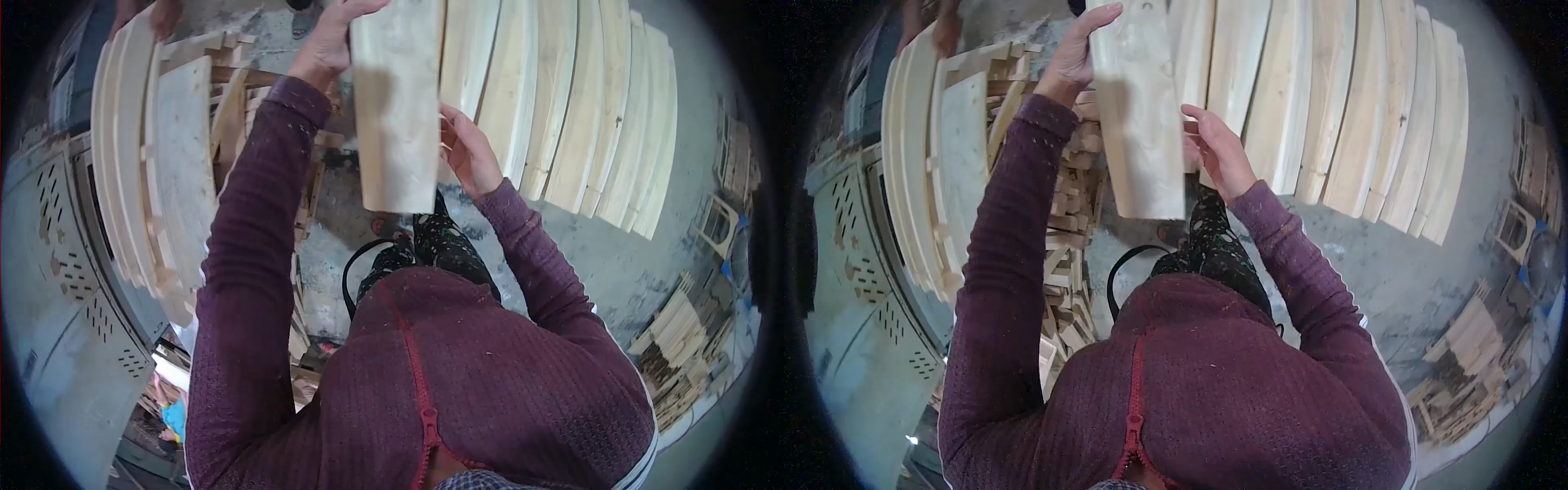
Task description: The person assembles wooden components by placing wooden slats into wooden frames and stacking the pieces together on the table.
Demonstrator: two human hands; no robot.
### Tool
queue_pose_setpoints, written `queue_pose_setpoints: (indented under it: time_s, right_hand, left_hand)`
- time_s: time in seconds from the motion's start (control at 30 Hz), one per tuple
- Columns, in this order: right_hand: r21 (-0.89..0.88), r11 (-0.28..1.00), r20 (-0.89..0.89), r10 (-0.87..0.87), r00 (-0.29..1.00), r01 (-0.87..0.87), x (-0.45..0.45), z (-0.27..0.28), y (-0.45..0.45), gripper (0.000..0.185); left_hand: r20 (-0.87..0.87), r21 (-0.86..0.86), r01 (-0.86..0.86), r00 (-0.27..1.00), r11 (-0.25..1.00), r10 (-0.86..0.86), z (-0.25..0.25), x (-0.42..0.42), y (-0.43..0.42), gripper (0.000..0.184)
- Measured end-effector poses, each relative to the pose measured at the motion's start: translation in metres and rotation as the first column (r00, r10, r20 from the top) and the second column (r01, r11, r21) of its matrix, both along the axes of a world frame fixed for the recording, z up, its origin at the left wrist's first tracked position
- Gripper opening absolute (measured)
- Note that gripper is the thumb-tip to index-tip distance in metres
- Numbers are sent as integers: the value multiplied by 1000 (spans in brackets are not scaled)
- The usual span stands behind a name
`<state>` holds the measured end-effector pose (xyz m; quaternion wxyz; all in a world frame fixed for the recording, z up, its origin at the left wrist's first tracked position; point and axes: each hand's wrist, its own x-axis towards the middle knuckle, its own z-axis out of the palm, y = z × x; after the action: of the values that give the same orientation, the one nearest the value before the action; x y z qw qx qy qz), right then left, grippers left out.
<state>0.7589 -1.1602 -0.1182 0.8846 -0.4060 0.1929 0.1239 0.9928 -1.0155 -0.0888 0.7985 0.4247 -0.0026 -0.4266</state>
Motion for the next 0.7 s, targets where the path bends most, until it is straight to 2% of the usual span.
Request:
queue_pose_setpoints:
  time_s: [0.07,0.1,0.13,0.2,0.23,0.27,0.3,0.33,0.4,0.43,0.47,0.5,0.53,0.57,0.63,0.67,0.7]
  right_hand:
    - [-140,986,154,-69,986,91,12,42,19,50]
    - [-243,966,255,-26,967,90,12,55,23,54]
    - [-443,890,346,60,936,107,11,76,26,56]
    - [-476,871,375,76,924,122,11,107,33,56]
    - [-329,941,298,20,954,83,12,113,35,54]
    - [-384,921,492,148,858,62,12,116,31,51]
    - [-439,897,646,266,716,62,14,118,32,49]
    - [-429,902,680,289,673,46,17,133,44,49]
    - [-647,761,534,410,739,46,20,161,64,46]
    - [-646,763,555,439,707,33,26,166,74,46]
    - [-716,698,536,521,665,30,30,170,84,46]
    - [-780,625,504,604,618,26,30,173,96,47]
    - [-766,643,516,603,608,12,26,177,114,45]
    - [-771,636,514,656,552,-38,24,180,129,45]
    - [-814,578,539,724,431,49,20,183,165,43]
    - [-835,547,523,753,399,62,14,186,183,41]
    - [-847,517,528,793,304,123,8,188,205,41]
  left_hand:
    - [263,-107,42,965,993,-12,74,-29,-4,33]
    - [235,-76,-57,969,995,74,80,-35,2,38]
    - [216,-44,-161,962,986,167,88,-39,10,46]
    - [408,-19,-335,858,942,313,146,-73,26,67]
    - [424,-64,-363,833,929,355,169,-86,37,73]
    - [436,-110,-387,809,916,394,187,-96,50,79]
    - [517,-149,-452,723,879,459,197,-104,64,83]
    - [580,-192,-508,631,840,515,203,-113,78,86]
    - [659,-188,-583,522,790,542,207,-133,118,88]
    - [709,-174,-638,448,750,545,213,-146,136,89]
    - [644,-254,-687,405,681,649,222,-163,149,88]
    - [645,-265,-722,360,639,674,231,-176,166,88]
    - [645,-285,-778,277,560,712,239,-191,185,85]
    - [710,-270,-821,183,503,680,240,-212,210,86]
    - [816,-244,-904,5,351,579,241,-254,258,90]
    - [651,-380,-906,-118,188,749,246,-275,275,76]
    - [448,-495,-869,-252,3,858,249,-300,297,62]
